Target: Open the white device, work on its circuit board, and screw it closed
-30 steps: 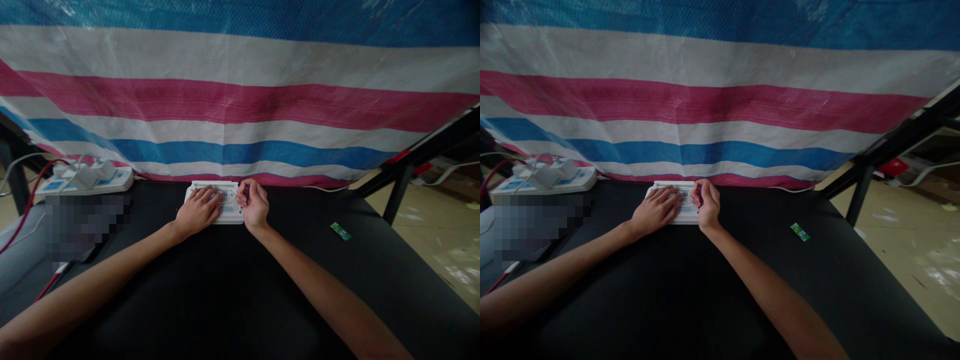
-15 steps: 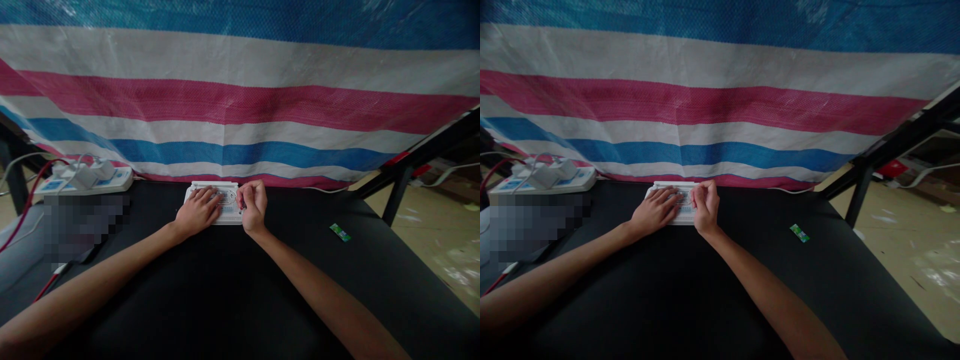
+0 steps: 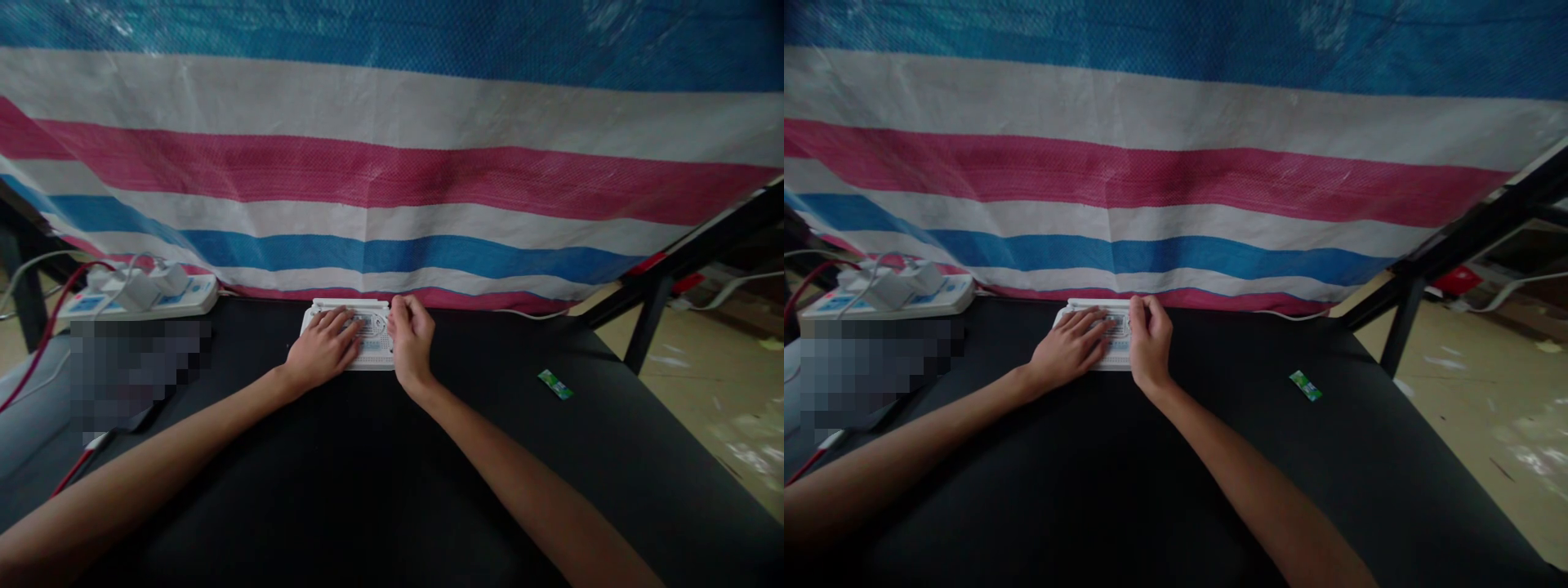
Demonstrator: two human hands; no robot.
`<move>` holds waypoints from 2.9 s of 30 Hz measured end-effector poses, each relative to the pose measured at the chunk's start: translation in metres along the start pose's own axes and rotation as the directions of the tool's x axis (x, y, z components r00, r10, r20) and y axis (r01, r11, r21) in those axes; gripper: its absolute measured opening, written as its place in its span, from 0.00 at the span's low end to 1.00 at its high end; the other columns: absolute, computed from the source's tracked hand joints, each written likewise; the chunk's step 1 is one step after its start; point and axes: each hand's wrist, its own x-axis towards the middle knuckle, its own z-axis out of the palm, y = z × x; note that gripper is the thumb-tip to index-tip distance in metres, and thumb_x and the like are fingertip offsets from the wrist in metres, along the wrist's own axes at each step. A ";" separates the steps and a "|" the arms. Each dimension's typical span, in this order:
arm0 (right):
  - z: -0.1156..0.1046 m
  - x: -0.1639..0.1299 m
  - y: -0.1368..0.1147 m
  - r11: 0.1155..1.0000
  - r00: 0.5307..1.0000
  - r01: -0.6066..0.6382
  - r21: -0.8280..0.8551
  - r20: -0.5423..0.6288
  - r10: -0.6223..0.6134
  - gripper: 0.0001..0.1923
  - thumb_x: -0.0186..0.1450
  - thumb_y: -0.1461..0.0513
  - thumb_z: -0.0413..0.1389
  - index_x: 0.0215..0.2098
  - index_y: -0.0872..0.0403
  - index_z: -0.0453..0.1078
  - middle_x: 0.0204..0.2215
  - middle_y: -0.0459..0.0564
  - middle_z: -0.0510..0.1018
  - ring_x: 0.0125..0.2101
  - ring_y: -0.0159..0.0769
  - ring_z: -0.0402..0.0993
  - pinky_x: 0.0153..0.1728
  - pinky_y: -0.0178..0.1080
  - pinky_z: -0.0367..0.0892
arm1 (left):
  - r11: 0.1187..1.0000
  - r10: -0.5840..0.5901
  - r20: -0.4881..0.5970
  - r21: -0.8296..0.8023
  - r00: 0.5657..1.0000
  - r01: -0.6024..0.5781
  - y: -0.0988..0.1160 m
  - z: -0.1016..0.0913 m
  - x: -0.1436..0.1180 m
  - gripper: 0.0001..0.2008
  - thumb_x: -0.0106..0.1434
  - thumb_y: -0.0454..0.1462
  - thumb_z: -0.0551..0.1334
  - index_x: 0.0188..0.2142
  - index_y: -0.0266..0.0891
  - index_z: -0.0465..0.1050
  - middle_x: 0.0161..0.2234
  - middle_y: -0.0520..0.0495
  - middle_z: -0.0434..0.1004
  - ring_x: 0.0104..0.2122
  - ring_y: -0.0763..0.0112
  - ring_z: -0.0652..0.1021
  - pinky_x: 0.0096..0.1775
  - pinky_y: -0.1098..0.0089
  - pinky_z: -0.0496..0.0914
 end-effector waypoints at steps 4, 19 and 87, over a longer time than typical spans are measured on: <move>-0.004 0.016 -0.005 0.975 0.972 -0.188 0.117 0.163 0.168 0.26 0.62 0.47 0.60 0.19 0.52 0.54 0.14 0.36 0.52 0.14 0.22 0.45 0.15 0.32 0.42 | 1.000 -0.004 0.000 -0.021 1.000 0.004 0.000 0.000 0.000 0.20 0.72 0.42 0.51 0.57 0.37 0.70 0.58 0.36 0.71 0.58 0.52 0.71 0.57 0.51 0.66; -0.013 0.008 0.000 0.952 0.946 -0.164 0.260 0.313 0.078 0.16 0.64 0.52 0.57 0.27 0.51 0.58 0.15 0.35 0.52 0.15 0.25 0.44 0.17 0.32 0.41 | 1.000 0.005 0.005 0.004 1.000 -0.005 -0.001 0.000 0.000 0.20 0.73 0.43 0.49 0.57 0.37 0.70 0.57 0.36 0.71 0.57 0.52 0.71 0.56 0.52 0.66; -0.018 0.001 0.019 0.928 0.944 -0.199 0.315 0.316 0.095 0.25 0.62 0.39 0.55 0.29 0.49 0.53 0.12 0.34 0.58 0.12 0.24 0.44 0.13 0.31 0.41 | 1.000 0.020 -0.028 -0.008 0.999 -0.020 -0.002 0.002 0.000 0.19 0.72 0.42 0.51 0.56 0.37 0.71 0.57 0.36 0.72 0.57 0.51 0.72 0.55 0.52 0.67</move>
